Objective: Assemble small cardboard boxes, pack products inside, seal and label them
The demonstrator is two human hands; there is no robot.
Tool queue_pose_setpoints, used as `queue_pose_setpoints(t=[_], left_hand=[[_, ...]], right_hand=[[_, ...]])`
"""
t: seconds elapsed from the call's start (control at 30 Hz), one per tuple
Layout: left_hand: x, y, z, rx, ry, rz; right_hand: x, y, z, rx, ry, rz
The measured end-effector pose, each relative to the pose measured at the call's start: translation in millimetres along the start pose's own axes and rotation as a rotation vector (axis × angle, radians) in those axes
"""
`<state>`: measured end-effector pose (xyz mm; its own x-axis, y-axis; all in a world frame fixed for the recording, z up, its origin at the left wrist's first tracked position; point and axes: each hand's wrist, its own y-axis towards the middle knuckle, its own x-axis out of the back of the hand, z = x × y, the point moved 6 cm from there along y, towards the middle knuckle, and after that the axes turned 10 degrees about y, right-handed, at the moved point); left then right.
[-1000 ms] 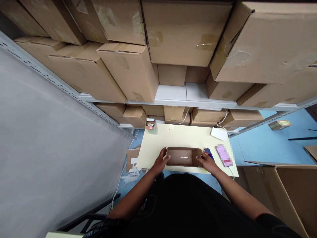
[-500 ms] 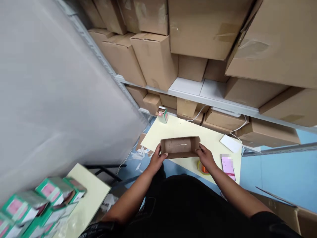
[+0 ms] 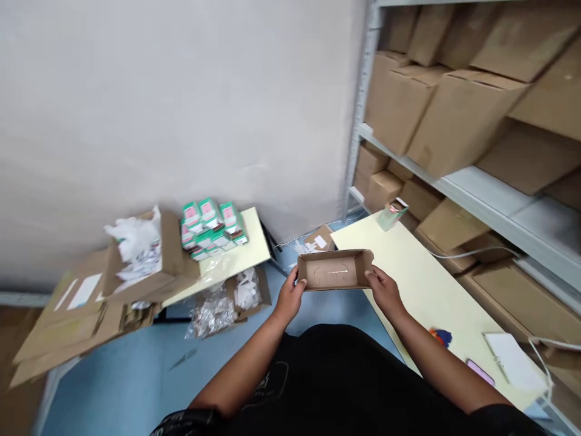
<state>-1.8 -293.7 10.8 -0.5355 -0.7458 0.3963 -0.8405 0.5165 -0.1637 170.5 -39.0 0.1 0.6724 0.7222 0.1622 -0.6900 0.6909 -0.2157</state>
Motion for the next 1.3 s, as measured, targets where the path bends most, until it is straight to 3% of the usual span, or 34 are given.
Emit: queue_pose_setpoints(t=[0.13, 0.27, 0.53, 0.67, 0.83, 1.07, 1.3], left_hand=[[74.6, -28, 33, 0.066, 0.058, -0.166], [144.6, -55, 66, 0.117, 0.032, -0.258], [276.6, -98, 133, 0.159, -0.054, -0.316], [331.2, -107, 155, 0.172, -0.058, -0.317], [369.1, -108, 171, 0.174, -0.115, -0.339], [404.2, -96, 198, 0.196, -0.182, -0.431], [484.6, -62, 185, 0.234, 0.089, -0.642]], right_hand=[[-79, -2, 11, 0.012, -0.024, 0.196], [-157, -12, 19, 0.043, -0.150, 0.260], [-305, -46, 38, 0.111, -0.297, 0.352], [-361, -61, 53, 0.093, -0.335, 0.398], [-399, -68, 72, 0.113, -0.351, 0.421], [-429, -33, 80, 0.143, -0.432, 0.430], [-463, 15, 97, 0.273, -0.437, 0.496]])
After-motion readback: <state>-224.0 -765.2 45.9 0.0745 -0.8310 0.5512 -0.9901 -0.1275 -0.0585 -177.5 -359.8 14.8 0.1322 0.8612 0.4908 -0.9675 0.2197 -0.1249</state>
